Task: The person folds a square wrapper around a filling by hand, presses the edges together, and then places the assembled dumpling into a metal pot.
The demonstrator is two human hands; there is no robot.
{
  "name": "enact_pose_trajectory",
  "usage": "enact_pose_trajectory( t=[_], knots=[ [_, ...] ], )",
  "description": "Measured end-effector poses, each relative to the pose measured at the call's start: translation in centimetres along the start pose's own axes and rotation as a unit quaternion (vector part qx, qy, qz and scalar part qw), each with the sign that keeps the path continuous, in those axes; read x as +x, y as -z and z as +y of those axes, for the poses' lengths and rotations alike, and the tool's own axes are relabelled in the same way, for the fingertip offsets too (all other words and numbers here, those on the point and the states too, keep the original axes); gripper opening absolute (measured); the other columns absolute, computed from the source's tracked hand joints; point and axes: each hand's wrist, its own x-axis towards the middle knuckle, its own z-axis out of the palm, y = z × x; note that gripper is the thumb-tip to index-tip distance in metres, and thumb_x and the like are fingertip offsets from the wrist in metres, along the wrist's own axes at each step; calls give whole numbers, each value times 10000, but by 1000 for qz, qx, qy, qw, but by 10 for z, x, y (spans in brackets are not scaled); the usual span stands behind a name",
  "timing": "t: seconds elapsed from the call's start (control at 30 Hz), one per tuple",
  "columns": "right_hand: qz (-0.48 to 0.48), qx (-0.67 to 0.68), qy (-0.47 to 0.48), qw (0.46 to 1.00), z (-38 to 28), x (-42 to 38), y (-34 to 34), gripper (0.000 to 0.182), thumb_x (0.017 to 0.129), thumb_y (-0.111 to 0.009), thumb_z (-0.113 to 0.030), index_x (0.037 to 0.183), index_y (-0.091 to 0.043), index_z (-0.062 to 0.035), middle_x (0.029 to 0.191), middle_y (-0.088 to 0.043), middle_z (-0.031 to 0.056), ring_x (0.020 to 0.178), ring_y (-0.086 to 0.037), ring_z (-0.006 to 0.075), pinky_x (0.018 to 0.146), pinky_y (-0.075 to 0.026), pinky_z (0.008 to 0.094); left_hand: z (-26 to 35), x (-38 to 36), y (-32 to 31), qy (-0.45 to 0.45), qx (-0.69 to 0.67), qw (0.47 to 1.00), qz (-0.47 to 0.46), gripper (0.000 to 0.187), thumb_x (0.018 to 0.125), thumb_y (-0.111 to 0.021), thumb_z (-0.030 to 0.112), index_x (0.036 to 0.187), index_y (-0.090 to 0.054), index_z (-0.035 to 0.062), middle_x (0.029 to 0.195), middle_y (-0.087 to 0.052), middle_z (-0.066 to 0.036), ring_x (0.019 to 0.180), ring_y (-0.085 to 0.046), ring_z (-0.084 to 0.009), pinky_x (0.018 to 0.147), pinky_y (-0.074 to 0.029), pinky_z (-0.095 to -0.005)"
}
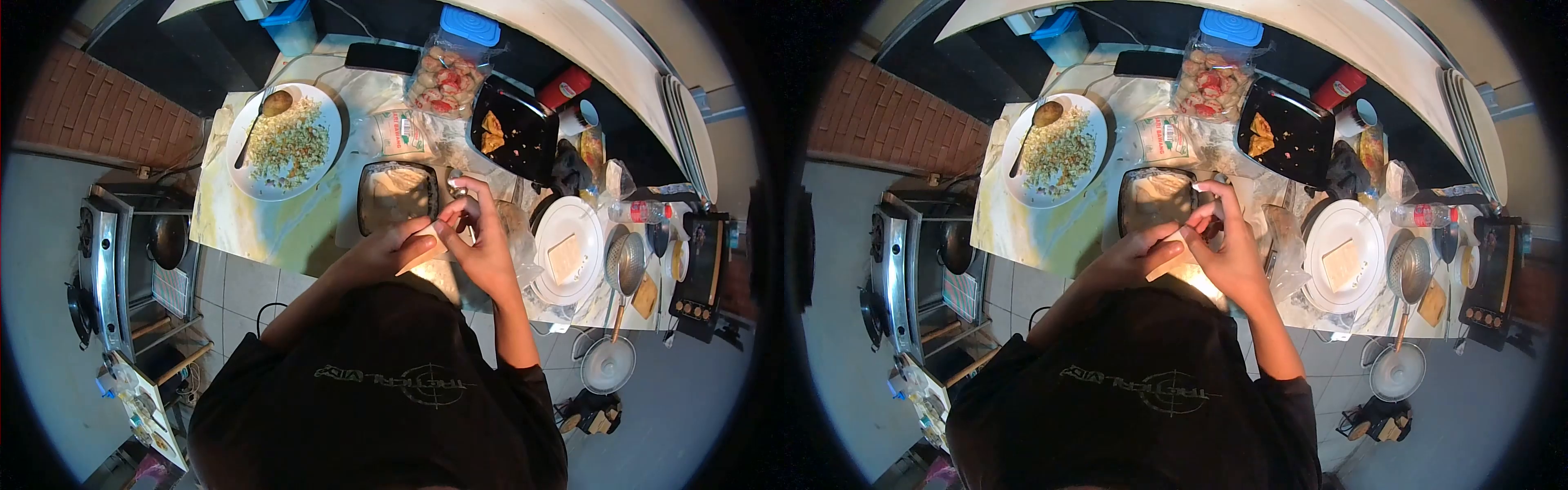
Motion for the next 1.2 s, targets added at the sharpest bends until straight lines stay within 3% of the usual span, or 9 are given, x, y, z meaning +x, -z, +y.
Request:
enact_pose_trajectory(
  t=[0.2, 0.3, 0.37, 0.4, 0.47, 0.63, 0.77, 1.07, 1.2],
  knots=[
    [12, 30, -1, 999, -1, -1, -3, 614, 840, -658, 66, 1348, -349, -87, 816, -590, 32, 748, -551, 123, 722, -460, 262, -10, 1, -3, -28, 5, 1000, 11, 323, 1017, -509, 269, 1201, -555, 7, 922, -643, -188, 842, -629, -261, 767, -469, -366],
    [14, 46, 0, 999, 3, -1, -5, 623, 839, -659, 72, 1345, -329, -78, 815, -587, 35, 751, -548, 120, 730, -460, 259, -8, -1, -2, 12, -11, 1000, 5, 317, 1010, -523, 265, 1183, -558, 1, 895, -637, -196, 812, -623, -263, 750, -469, -367],
    [13, 52, -1, 999, 3, 0, -6, 621, 840, -662, 68, 1342, -325, -73, 815, -587, 37, 758, -548, 118, 738, -460, 257, -8, 0, 0, 21, -18, 1000, -8, 343, 1015, -548, 241, 1238, -550, -20, 967, -616, -86, 890, -518, -109, 801, -441, -284],
    [5, 67, -1, 998, 3, 0, -5, 611, 840, -669, 59, 1337, -340, -74, 817, -589, 36, 767, -549, 118, 750, -460, 258, -5, -1, 0, 22, -18, 1000, -8, 343, 1015, -548, 241, 1238, -550, -20, 967, -616, -86, 890, -518, -109, 801, -441, -284],
    [-3, 83, -2, 997, 1, 2, -2, 601, 840, -677, 49, 1333, -354, -75, 819, -590, 36, 776, -551, 118, 763, -460, 259, 2, -2, -1, -1, -13, 999, 35, 290, 1002, -542, 244, 1154, -562, -2, 895, -630, -189, 789, -608, -260, 735, -465, -368],
    [13, 26, 4, 1000, -1, 1, 1, 537, 840, -691, 20, 1296, -427, -82, 817, -588, 26, 786, -559, 121, 783, -458, 274, 3, -2, -3, -17, 22, 996, 87, 260, 989, -571, 215, 1119, -558, -10, 882, -619, -199, 778, -607, -293, 713, -461, -379],
    [9, 21, -10, 1000, -4, -2, -3, 559, 839, -675, 42, 1309, -398, -79, 810, -583, 26, 778, -556, 122, 772, -456, 273, 0, -1, -8, -55, 36, 991, 116, 243, 976, -594, 205, 1071, -550, -14, 859, -613, -216, 757, -605, -342, 674, -455, -393],
    [15, 38, 7, 999, -2, -3, -7, 572, 839, -644, 77, 1313, -362, -75, 801, -567, 31, 756, -545, 127, 748, -451, 270, 6, -3, -3, 16, 54, 995, 77, 243, 992, -568, 217, 1046, -546, -19, 830, -603, -215, 730, -599, -344, 659, -446, -398],
    [11, 15, 36, 999, -5, 0, -8, 546, 841, -640, 80, 1296, -382, -76, 812, -572, 34, 758, -550, 127, 738, -451, 269, -1, -1, -7, -46, 23, 994, 98, 251, 1005, -546, 226, 1016, -543, -24, 801, -586, -206, 706, -573, -311, 661, -436, -394]
  ],
)
